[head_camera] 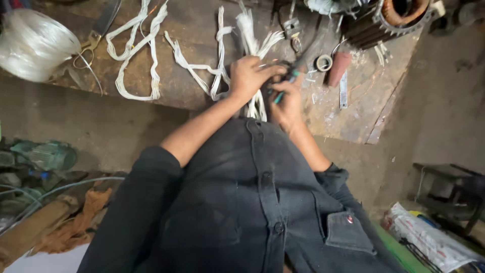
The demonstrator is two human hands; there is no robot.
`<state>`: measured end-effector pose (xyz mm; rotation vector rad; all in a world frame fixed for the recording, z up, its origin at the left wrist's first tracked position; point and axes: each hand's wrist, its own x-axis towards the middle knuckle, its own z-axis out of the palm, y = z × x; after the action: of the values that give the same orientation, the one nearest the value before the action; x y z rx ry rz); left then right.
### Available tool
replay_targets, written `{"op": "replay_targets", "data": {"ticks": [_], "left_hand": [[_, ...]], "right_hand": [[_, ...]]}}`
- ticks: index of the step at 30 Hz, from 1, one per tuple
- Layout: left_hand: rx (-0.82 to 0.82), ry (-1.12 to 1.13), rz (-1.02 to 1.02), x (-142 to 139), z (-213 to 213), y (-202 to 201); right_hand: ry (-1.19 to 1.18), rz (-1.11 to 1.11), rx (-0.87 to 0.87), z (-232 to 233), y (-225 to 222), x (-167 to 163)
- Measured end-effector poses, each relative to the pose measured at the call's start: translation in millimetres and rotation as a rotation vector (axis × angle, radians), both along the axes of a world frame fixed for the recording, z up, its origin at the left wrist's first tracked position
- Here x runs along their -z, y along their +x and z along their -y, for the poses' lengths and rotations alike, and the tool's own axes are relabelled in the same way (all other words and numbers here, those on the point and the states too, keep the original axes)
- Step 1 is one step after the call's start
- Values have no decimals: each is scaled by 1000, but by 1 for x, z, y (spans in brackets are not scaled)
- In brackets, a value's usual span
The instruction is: The person winds white insulated wire around a cylindrical metal core mounted on a wooden jig. They repeatedly pull wire from a spool, wrap it around the core, and trim excess with pliers. The person then gathers the wound wire bundles and uses a metal tool to press or align them.
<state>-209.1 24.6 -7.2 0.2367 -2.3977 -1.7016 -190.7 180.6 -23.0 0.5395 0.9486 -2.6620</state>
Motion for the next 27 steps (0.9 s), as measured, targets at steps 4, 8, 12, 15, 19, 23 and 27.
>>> {"op": "replay_targets", "data": {"ticks": [4,8,12,15,19,23,27], "left_hand": [[22,-11,74,6,13,-2],[93,44,79,18,30,-17],[167,271,158,27,52,-40],[213,139,-31,28,62,-50],[51,-195,-346,5,67,-40],[177,-419,-178,-27,68,-3],[727,-651,-249,-36,68,37]], "right_hand": [[387,-110,32,-35,-22,-2],[1414,-484,-174,-66,-4,-12],[1889,-498,-284,-80,17,-20],[2062,-600,-234,-76,19,-27],[2103,-822,-110,-56,18,-39],[1503,-958,-497,-41,21,-47],[1423,-968,-596,-29,30,-34]]}}
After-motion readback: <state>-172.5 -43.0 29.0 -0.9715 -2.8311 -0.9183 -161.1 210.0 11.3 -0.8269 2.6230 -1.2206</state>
